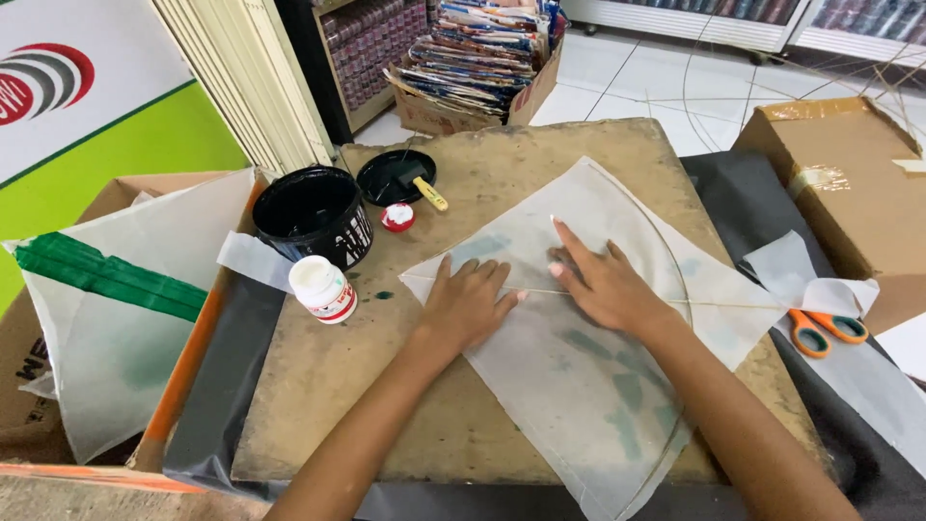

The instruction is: Applying glue to the edges of a kite's paper skin and folding them over the bamboo frame to secure it.

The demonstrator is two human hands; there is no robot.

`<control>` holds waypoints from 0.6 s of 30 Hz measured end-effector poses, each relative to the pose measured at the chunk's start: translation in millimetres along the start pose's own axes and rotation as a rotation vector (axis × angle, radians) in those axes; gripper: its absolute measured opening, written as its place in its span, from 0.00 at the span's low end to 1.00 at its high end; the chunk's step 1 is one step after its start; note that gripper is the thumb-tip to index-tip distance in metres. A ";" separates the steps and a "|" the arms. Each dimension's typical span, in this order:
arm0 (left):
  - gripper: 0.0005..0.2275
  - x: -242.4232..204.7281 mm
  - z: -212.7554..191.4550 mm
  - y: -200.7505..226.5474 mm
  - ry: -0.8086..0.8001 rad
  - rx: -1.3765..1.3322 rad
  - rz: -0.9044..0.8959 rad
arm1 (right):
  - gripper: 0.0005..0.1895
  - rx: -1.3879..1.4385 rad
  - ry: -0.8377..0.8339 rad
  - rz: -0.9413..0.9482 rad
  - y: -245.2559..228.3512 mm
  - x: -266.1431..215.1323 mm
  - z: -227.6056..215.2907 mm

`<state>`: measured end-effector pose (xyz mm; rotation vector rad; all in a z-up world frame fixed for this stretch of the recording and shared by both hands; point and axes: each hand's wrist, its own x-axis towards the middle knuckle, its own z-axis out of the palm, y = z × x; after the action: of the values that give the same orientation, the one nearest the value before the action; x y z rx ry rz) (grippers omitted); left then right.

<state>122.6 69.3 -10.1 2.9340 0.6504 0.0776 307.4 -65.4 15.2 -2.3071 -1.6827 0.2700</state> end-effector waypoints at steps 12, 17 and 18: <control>0.28 4.5 -18.2 0.4 -0.105 -0.116 0.030 | 0.36 0.235 -0.100 0.062 -25.2 5.8 -27.2; 0.28 4.1 -23.6 2.3 -0.130 -0.134 0.012 | 0.36 0.190 -0.068 0.065 -11.2 10.9 -17.1; 0.29 3.7 -23.2 3.0 -0.134 -0.138 0.006 | 0.36 0.171 -0.062 0.044 -9.1 10.2 -14.7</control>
<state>125.4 71.0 13.4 2.7800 0.5914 -0.0698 306.8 -54.7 32.1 -2.2325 -1.5720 0.4795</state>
